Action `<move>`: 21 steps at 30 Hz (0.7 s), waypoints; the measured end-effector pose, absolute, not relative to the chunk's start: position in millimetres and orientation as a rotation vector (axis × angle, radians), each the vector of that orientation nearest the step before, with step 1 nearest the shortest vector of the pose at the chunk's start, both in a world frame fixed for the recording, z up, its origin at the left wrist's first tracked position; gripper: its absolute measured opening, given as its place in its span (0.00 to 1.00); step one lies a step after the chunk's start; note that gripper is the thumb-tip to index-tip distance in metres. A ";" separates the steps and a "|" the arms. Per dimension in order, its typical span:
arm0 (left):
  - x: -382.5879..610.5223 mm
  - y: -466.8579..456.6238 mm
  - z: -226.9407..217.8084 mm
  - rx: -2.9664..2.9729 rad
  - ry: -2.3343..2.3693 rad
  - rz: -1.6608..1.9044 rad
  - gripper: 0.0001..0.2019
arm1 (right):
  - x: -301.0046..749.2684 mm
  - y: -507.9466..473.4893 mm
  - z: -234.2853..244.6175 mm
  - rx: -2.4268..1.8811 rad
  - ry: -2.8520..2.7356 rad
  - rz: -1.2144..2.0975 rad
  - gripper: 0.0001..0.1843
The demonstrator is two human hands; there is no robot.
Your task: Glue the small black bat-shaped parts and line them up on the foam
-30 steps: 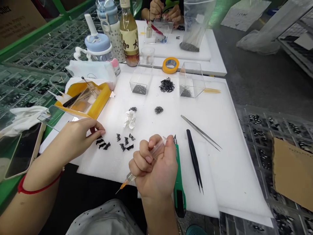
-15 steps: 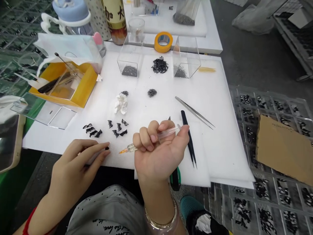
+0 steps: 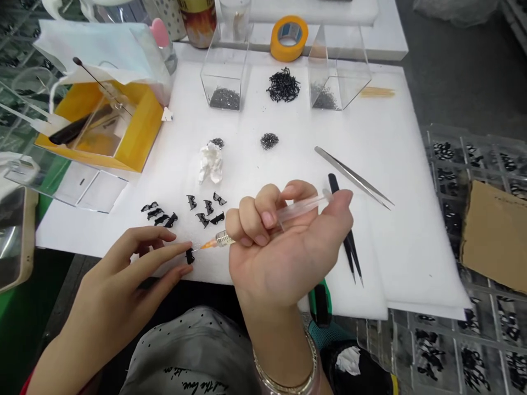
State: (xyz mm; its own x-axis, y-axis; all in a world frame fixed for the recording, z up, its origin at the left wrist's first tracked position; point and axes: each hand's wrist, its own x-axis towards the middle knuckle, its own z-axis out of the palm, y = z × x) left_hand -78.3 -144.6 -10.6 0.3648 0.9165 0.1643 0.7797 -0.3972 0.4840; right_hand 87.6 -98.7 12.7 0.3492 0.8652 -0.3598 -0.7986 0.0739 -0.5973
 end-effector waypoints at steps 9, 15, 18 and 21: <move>-77.0 -146.7 -11.7 2.252 1.439 0.576 0.12 | 91.9 -102.6 7.6 -0.967 -0.165 1.272 0.28; -75.3 -145.1 -11.9 2.255 1.479 0.605 0.10 | 90.8 -107.1 6.6 -0.982 -0.235 1.289 0.29; -73.0 -145.4 -12.4 2.267 1.506 0.633 0.07 | 90.3 -109.3 5.4 -0.979 -0.314 1.277 0.32; -72.5 -146.3 -12.3 2.253 1.503 0.652 0.06 | 89.5 -110.9 3.6 -1.005 -0.370 1.282 0.32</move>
State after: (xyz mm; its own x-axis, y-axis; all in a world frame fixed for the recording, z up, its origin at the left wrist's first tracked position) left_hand -72.5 -146.3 -12.3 0.3297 0.9270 0.1786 0.7641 -0.3731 0.5263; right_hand 89.5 -110.9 3.6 0.2982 0.9104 -0.2869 -0.6173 -0.0454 -0.7855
